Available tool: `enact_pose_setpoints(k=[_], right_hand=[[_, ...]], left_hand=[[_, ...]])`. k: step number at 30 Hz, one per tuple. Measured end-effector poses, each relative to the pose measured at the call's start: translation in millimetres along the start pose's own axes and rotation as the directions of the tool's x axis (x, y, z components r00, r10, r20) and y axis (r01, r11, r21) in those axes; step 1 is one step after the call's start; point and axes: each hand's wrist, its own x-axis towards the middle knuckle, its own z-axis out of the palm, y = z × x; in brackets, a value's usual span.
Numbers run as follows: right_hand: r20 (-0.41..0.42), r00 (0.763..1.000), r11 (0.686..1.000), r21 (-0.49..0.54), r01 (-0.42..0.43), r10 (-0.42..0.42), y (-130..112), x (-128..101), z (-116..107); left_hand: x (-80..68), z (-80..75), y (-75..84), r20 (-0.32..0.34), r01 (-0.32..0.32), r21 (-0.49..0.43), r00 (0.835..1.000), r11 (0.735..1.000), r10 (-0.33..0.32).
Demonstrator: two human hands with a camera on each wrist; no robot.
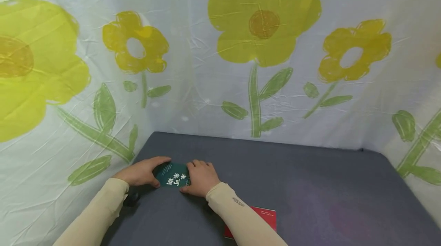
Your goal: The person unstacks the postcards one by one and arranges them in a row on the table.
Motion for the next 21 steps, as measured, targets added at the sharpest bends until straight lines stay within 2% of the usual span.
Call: enact_pose_setpoints(k=[2,5,7,9,13,17,21], right_hand=[[-0.002,1.0,1.0,0.015,0.005,-0.005,7,-9,-4],[0.007,1.0,0.998,0.056,0.0,0.0,21,-28,-15],[0.018,1.0,0.996,0.089,-0.021,0.019,34,-45,-24],[0.026,0.999,0.991,0.126,-0.049,0.047,49,-67,-33],[0.031,0.996,0.981,0.174,-0.085,0.081,72,-111,-44],[0.019,0.995,0.975,0.198,-0.103,0.101,88,-150,-48],[0.025,0.99,0.968,0.21,-0.139,0.137,100,-187,-48]], left_hand=[[-1.6,3.6,3.6,-0.031,-0.006,0.03,0.999,1.0,0.007],[-7.2,13.2,14.5,-0.108,-0.018,0.152,0.994,0.988,0.035],[-8.9,23.7,28.4,-0.147,-0.03,0.241,0.987,0.97,0.066],[-7.8,36.5,47.5,-0.148,-0.062,0.287,0.983,0.956,0.108],[-4.4,63.2,91.7,-0.063,-0.17,0.231,0.98,0.958,0.189],[-4.1,86.8,133.2,0.026,-0.269,0.187,0.963,0.945,0.269],[-4.7,108.1,163.6,0.104,-0.313,0.16,0.948,0.936,0.3]])
